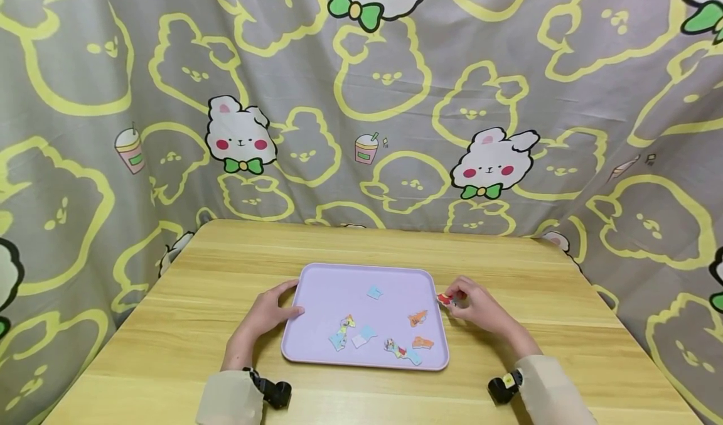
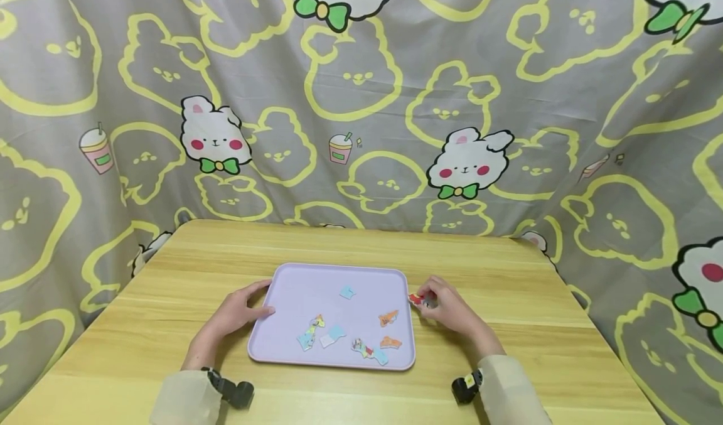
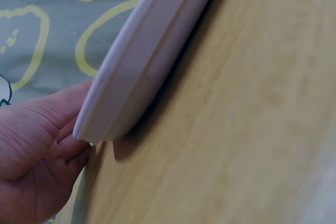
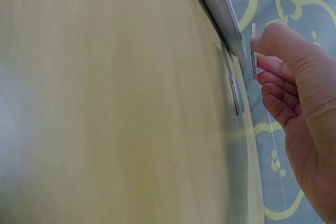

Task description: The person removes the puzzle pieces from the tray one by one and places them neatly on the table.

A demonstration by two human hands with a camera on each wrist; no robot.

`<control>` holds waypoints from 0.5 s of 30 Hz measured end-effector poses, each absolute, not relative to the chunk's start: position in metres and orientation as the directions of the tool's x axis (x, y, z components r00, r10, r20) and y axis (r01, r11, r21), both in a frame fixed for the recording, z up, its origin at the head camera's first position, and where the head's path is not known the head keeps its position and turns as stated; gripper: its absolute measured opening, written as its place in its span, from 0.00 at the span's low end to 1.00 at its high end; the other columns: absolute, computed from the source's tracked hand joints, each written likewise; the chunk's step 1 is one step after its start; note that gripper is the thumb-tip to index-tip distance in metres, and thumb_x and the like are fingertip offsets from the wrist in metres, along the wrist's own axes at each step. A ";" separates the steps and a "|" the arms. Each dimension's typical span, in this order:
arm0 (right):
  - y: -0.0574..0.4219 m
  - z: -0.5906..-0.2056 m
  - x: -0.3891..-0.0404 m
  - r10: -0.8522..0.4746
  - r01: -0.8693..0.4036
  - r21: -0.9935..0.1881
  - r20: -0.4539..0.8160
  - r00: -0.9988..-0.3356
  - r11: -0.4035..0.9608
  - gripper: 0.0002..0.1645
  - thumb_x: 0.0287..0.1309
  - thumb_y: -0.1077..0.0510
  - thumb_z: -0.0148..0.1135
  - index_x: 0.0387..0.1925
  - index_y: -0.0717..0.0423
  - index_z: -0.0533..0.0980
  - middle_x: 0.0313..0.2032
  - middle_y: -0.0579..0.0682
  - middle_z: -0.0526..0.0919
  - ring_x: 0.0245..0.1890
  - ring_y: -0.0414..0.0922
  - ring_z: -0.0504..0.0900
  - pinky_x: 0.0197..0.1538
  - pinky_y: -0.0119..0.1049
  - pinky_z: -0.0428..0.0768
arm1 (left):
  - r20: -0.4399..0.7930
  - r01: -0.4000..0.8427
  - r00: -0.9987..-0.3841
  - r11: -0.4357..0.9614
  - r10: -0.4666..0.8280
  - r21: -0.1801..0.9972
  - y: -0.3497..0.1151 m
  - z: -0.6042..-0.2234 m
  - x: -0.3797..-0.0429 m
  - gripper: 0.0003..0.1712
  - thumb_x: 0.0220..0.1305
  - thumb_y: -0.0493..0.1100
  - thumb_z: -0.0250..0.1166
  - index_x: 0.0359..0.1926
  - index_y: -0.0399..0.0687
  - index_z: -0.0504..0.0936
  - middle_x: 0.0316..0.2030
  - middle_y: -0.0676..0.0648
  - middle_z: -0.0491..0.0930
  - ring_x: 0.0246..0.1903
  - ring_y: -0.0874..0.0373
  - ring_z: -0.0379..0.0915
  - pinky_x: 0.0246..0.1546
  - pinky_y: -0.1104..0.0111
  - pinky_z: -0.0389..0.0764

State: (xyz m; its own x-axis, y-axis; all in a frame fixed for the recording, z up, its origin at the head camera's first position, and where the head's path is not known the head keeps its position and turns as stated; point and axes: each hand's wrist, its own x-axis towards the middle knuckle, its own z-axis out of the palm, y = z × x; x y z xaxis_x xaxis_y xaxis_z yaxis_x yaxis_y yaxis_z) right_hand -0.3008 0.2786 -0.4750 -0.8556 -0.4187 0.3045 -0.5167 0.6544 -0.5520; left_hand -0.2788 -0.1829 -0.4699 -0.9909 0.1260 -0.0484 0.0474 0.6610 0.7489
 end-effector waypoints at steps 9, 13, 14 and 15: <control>0.294 -0.475 -0.301 -0.414 -0.513 -0.519 0.303 -0.858 0.684 0.11 0.50 0.67 0.69 0.35 0.53 0.78 0.35 0.44 0.77 0.35 0.35 0.72 0.37 0.26 0.76 | -0.048 0.049 -0.990 0.658 0.129 0.751 -0.183 -0.471 -0.280 0.38 0.61 0.45 0.69 0.71 0.45 0.66 0.70 0.33 0.64 0.71 0.33 0.54 0.71 0.41 0.60; 0.301 -0.476 -0.301 -0.408 -0.508 -0.514 0.303 -0.861 0.691 0.11 0.49 0.67 0.69 0.35 0.53 0.78 0.35 0.44 0.77 0.35 0.36 0.72 0.37 0.26 0.76 | -0.047 0.049 -0.991 0.659 0.127 0.751 -0.183 -0.471 -0.280 0.38 0.61 0.46 0.69 0.71 0.45 0.66 0.70 0.33 0.64 0.71 0.33 0.55 0.71 0.41 0.60; 0.302 -0.476 -0.301 -0.407 -0.506 -0.511 0.301 -0.862 0.694 0.11 0.49 0.67 0.69 0.35 0.53 0.78 0.35 0.44 0.77 0.35 0.35 0.72 0.37 0.26 0.76 | -0.047 0.049 -0.991 0.658 0.128 0.751 -0.183 -0.471 -0.280 0.38 0.61 0.45 0.69 0.71 0.45 0.66 0.70 0.33 0.64 0.71 0.33 0.55 0.71 0.41 0.60; 0.303 -0.476 -0.301 -0.405 -0.504 -0.511 0.299 -0.864 0.696 0.11 0.49 0.67 0.68 0.35 0.53 0.78 0.35 0.44 0.77 0.35 0.35 0.72 0.37 0.26 0.76 | -0.047 0.050 -0.991 0.659 0.128 0.751 -0.183 -0.471 -0.280 0.38 0.62 0.45 0.69 0.71 0.45 0.66 0.70 0.33 0.64 0.71 0.33 0.55 0.71 0.41 0.60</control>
State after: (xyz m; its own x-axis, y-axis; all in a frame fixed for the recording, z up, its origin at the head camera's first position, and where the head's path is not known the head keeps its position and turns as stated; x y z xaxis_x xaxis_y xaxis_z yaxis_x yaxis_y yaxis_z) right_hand -0.3007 0.3034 -0.4760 -0.8638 -0.4054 0.2991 -0.5038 0.6962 -0.5114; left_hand -0.2803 -0.1835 -0.4713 -0.9907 0.1281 -0.0469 0.0497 0.6588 0.7506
